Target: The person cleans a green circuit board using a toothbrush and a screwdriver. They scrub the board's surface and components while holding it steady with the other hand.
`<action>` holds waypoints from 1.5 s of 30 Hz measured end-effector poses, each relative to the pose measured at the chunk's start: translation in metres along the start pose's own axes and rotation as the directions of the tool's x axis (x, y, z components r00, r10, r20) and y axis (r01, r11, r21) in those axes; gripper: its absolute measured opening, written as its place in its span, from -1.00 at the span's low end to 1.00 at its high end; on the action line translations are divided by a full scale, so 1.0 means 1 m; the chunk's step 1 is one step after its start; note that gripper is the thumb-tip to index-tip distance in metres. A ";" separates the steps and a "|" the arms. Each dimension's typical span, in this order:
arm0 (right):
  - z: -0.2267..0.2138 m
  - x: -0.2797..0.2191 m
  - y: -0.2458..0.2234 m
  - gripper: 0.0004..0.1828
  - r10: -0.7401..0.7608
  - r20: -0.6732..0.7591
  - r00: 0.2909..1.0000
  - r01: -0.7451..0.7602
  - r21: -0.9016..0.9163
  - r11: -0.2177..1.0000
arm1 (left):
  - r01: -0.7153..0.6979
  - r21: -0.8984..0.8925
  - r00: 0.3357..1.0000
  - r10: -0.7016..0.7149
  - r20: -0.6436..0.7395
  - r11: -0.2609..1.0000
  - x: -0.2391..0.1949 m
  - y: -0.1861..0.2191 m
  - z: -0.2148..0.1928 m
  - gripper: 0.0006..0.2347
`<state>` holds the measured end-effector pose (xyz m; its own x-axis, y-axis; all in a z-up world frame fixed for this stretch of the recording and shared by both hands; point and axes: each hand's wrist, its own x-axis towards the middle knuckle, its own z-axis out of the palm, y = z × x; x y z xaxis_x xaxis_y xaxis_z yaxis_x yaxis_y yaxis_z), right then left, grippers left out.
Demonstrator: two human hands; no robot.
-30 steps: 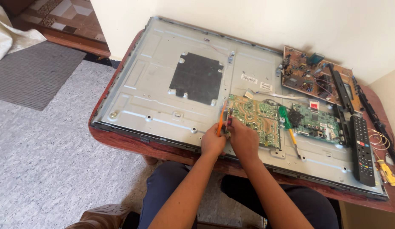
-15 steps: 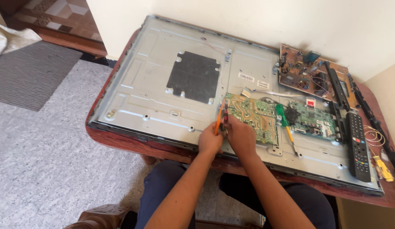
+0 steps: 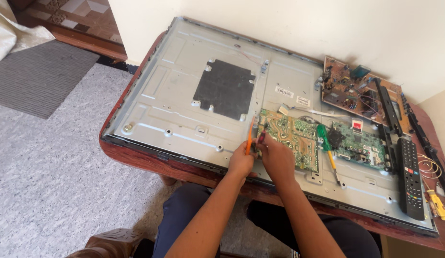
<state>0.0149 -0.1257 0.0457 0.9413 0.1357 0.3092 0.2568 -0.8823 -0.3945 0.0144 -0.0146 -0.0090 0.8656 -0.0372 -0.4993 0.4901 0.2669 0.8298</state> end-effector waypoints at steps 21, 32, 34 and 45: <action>0.016 -0.018 0.012 -0.88 -0.104 -0.015 0.994 0.101 -0.132 0.986 | -0.016 -0.008 1.000 0.015 -0.024 1.000 -0.003 -0.009 0.003 -0.61; 0.013 -0.025 0.061 -0.80 0.382 0.230 0.895 -0.416 0.739 0.531 | 0.007 -0.059 1.000 -0.007 -0.007 0.998 0.006 -0.017 0.000 -0.51; 0.005 -0.029 0.067 -0.81 0.375 0.298 0.878 -0.454 0.765 0.457 | 0.010 -0.055 1.000 -0.010 -0.003 0.998 0.008 -0.014 0.000 -0.51; -0.008 -0.037 0.056 -0.69 0.366 0.363 0.857 -0.490 0.792 0.363 | 0.033 -0.061 0.999 -0.032 0.023 0.998 0.003 -0.008 -0.002 -0.49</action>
<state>-0.0077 -0.1838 0.0192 0.9802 -0.0433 -0.1933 -0.1947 -0.0297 -0.9804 0.0131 -0.0151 -0.0177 0.8519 -0.0682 -0.5192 0.5111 0.3242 0.7960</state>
